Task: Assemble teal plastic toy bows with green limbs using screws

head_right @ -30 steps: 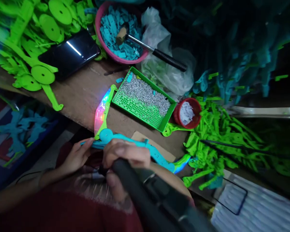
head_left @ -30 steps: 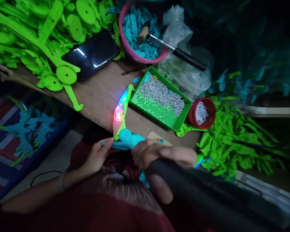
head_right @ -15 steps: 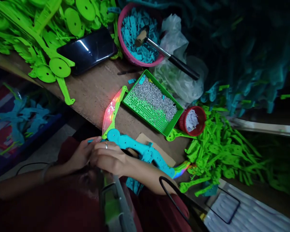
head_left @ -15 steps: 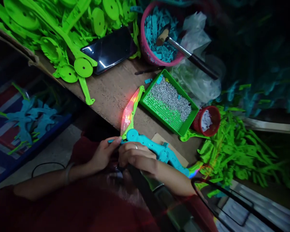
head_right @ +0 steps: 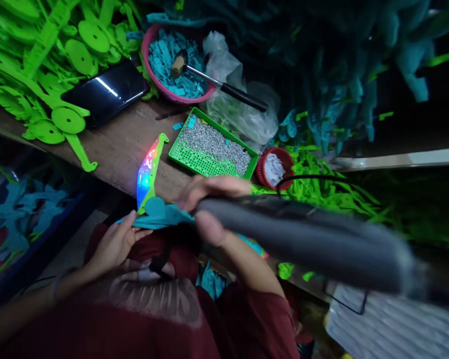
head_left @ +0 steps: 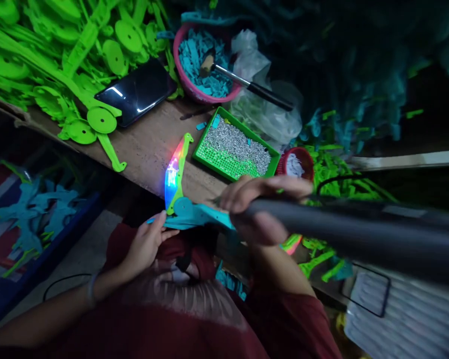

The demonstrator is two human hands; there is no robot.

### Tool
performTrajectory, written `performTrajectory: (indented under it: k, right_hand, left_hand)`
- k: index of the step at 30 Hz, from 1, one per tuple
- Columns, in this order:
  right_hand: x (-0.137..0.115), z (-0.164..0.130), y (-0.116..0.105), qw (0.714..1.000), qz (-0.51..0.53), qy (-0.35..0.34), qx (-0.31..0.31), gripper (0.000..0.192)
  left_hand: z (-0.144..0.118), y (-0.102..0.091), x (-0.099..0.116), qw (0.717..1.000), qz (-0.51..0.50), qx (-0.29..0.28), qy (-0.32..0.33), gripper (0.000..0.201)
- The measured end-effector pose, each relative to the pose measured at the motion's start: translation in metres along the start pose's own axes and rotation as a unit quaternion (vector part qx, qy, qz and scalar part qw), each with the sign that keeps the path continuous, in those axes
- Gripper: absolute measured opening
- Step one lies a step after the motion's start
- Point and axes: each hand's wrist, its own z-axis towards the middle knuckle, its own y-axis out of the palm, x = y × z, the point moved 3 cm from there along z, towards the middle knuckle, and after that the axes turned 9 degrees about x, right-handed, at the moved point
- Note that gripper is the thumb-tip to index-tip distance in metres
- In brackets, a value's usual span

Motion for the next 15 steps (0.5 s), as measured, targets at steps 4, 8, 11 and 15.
performTrajectory:
  k: [4,8,11,15]
  right_hand:
    - [0.008,0.019,-0.058,0.981,-0.026,0.023,0.193,0.026]
    - [-0.003,-0.039,-0.083,0.914,-0.135,0.165,0.346,0.033]
    - [-0.008,-0.082,-0.061,0.914,-0.189,0.275,0.232,0.026]
    - [0.019,-0.078,0.003,0.922,-0.216,0.315,-0.069,0.041]
  left_hand:
    - [-0.002,-0.007,0.000,0.997,0.043,0.004,0.056,0.054]
    - [-0.007,-0.013,0.003,0.995,0.032,0.030,0.089,0.060]
    - [-0.011,-0.016,0.003,0.992,0.034,0.031,0.114,0.057]
    - [-0.016,-0.015,0.008,0.990,0.048,0.013,0.131,0.052]
